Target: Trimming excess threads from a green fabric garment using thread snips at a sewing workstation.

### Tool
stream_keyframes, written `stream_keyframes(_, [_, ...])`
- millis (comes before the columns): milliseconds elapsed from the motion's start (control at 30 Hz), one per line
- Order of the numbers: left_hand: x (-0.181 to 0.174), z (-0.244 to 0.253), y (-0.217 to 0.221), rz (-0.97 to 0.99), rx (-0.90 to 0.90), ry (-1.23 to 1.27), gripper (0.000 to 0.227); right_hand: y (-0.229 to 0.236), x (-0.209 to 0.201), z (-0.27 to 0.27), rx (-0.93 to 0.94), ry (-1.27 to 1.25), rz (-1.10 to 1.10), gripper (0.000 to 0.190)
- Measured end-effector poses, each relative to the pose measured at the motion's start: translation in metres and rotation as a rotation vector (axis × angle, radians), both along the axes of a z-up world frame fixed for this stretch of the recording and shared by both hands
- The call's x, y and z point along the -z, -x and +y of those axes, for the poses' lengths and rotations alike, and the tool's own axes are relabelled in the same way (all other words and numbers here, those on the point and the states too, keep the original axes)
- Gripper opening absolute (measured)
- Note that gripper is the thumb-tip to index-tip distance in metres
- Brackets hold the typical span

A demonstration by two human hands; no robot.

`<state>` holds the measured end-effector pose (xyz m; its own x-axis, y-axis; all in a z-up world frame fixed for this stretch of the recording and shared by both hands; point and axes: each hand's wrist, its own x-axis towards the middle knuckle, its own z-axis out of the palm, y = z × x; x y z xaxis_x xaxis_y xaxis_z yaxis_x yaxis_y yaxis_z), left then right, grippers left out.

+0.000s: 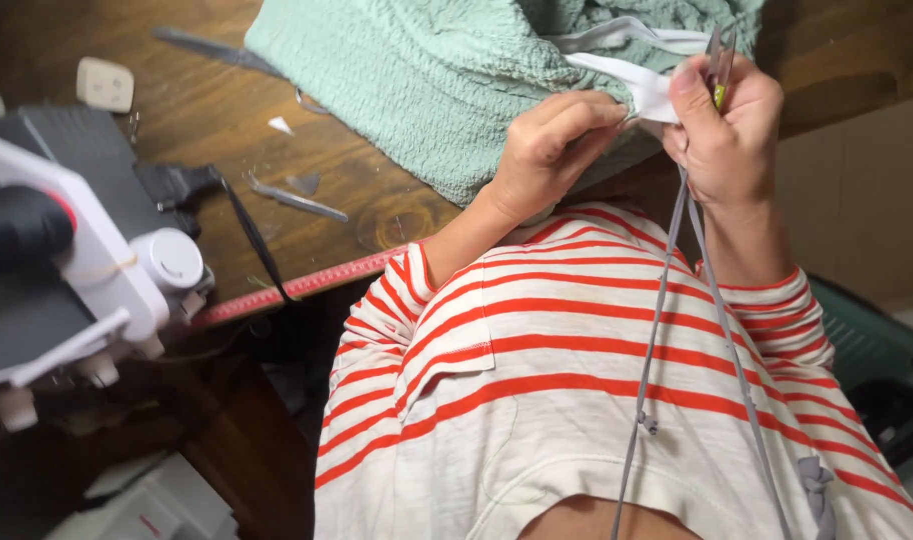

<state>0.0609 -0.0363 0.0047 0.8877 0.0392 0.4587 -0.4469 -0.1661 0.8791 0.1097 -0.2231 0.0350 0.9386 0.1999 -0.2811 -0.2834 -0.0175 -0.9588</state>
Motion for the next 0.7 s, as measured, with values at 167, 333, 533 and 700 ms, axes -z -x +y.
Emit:
stream_keyframes(167, [-0.001, 0.01, -0.012, -0.043, -0.006, -0.005, 0.012, 0.005, -0.03, -0.005, -0.076, 0.39, -0.303, 0.017])
stream_keyframes(333, [0.006, 0.01, -0.018, -0.08, -0.031, 0.008, 0.012, 0.03, -0.083, -0.009, -0.244, 0.191, 0.211, 0.055])
stream_keyframes(533, [0.006, 0.012, -0.021, -0.105, -0.029, -0.089, 0.01, 0.038, -0.092, 0.018, -0.292, 0.48, -0.111, 0.039])
stream_keyframes(700, [0.002, 0.015, -0.022, -0.113, 0.022, -0.099, 0.011, 0.004, -0.058, 0.001, -0.306, 0.742, -0.54, 0.027])
